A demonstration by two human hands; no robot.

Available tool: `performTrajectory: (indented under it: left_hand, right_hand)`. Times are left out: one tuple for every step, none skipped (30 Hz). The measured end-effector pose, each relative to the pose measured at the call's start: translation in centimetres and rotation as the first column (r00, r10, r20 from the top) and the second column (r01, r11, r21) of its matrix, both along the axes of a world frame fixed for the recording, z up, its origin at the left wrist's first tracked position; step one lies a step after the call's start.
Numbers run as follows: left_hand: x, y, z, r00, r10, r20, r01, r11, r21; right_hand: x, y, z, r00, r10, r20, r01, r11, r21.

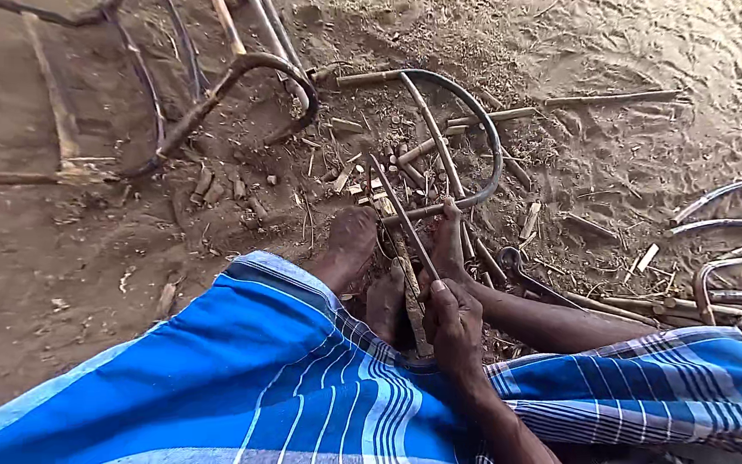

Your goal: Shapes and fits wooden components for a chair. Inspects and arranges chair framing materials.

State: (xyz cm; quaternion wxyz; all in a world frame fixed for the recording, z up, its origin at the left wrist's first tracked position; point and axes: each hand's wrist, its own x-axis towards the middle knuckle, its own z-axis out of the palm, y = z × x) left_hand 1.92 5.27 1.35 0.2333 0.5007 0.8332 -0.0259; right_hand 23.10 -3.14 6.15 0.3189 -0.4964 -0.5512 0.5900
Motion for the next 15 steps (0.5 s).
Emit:
performTrajectory:
  left_hand:
    - [-0.5,0.0,-1.3,1.0,-0.007,-0.005,0.007,1.0,0.027]
    - [-0.8,0.0,-2.0,1.0,-0.007,-0.002,0.007,0.999,0.045]
    - [-1.1,0.0,-2.4,1.0,-0.004,0.001,0.004,0.998,0.055]
    - [-1.3,0.0,-2.7,1.0,-0.005,0.001,0.005,0.998,0.064]
    - [-1.3,-0.1,-2.9,1.0,-0.008,0.0,0.007,0.997,0.076]
    - [-1.1,-0.2,-2.8,1.0,-0.008,-0.003,0.008,0.997,0.077]
    - [-1.0,-0.1,-2.6,1.0,-0.012,-0.012,0.013,0.997,0.073]
    - [-1.1,0.1,-2.3,1.0,-0.02,-0.02,0.021,0.998,0.067]
    - [-1.3,0.2,-2.0,0.999,-0.027,-0.023,0.029,0.998,0.061]
    - [-1.3,0.1,-2.1,0.999,-0.045,-0.019,0.046,0.998,0.05]
    - [-1.3,0.0,-2.3,0.998,-0.059,-0.016,0.059,0.997,0.046]
    - [-1.2,0.0,-2.5,0.998,-0.061,-0.019,0.062,0.997,0.055]
    - [-1.0,-0.4,-2.5,0.998,-0.064,-0.028,0.065,0.996,0.058]
    - [-0.6,-0.7,-2.2,0.997,-0.072,-0.039,0.074,0.996,0.058]
    - [-0.5,-0.5,-1.6,0.995,-0.084,-0.057,0.087,0.995,0.054]
  right_hand:
    - [0.1,0.0,0.0,1.0,0.002,0.004,-0.002,1.0,-0.002]
    - [0.1,0.0,0.0,1.0,-0.002,0.011,0.002,1.0,-0.009]
    - [0.0,0.0,0.2,1.0,-0.011,0.02,0.011,1.0,-0.015]
    - [0.1,-0.3,0.3,1.0,-0.019,0.023,0.019,1.0,-0.017]
    - [0.3,-0.7,0.4,1.0,-0.018,0.023,0.019,1.0,-0.015]
    - [0.4,-1.1,0.4,0.999,-0.028,0.018,0.029,1.0,-0.012]
    - [0.3,-1.2,0.4,0.999,-0.046,0.011,0.046,0.999,0.0]
    - [-0.1,-0.9,0.2,0.999,-0.047,0.02,0.047,0.999,0.025]
    - [-0.8,-0.2,0.0,0.998,-0.034,0.051,0.031,0.998,0.055]
    - [-1.6,0.7,-0.5,0.997,-0.03,0.076,0.025,0.997,0.072]
    - [-2.6,1.5,-1.1,0.996,-0.052,0.068,0.046,0.995,0.089]
    - [-3.3,2.1,-1.6,0.997,-0.06,0.04,0.056,0.995,0.086]
    - [-3.0,1.7,-1.5,0.999,-0.053,0.01,0.053,0.997,0.057]
    - [-1.9,0.8,-0.8,1.0,-0.027,-0.006,0.027,0.999,0.029]
    - [-0.8,0.1,0.0,1.0,-0.002,0.004,0.002,1.0,0.014]
